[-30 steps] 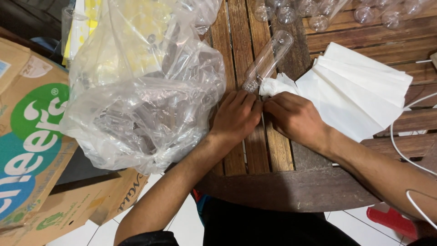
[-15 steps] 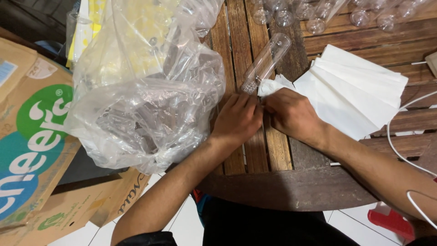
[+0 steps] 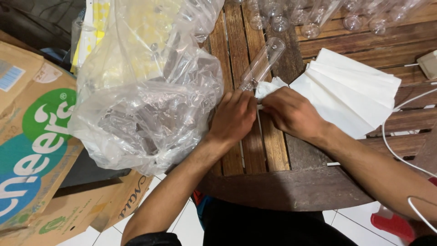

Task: The person folds a white paper sheet into a narrow strip and inserts it into a clear plastic bottle. They repeat this with a second bottle, adjusting the paper inside each bottle to fit.

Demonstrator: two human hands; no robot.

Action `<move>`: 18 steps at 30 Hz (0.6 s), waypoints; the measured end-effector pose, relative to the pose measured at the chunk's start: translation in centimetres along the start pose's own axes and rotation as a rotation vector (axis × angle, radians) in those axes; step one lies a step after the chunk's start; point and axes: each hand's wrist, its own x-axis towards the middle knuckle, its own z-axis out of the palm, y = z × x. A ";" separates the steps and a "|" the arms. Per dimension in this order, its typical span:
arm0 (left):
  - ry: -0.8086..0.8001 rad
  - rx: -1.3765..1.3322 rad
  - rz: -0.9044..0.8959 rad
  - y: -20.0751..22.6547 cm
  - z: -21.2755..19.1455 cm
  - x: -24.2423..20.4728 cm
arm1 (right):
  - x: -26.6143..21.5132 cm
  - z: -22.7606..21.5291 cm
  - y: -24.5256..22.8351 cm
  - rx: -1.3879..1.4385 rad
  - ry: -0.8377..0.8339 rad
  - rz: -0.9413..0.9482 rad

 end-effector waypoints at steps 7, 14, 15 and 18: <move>-0.033 -0.022 -0.049 0.2 -0.8 -0.1 | 1.2 -2.3 -0.6 0.161 0.014 -0.008; -0.075 -0.200 -0.144 0.5 -1.3 0.2 | 0.9 -3.1 -0.1 0.323 0.011 0.060; -0.083 -0.281 -0.177 0.6 -1.7 0.5 | 0.9 -3.4 -0.1 0.323 0.008 0.055; -0.055 -0.317 -0.163 0.4 -1.1 0.7 | 1.2 -4.1 -0.1 0.350 0.005 0.046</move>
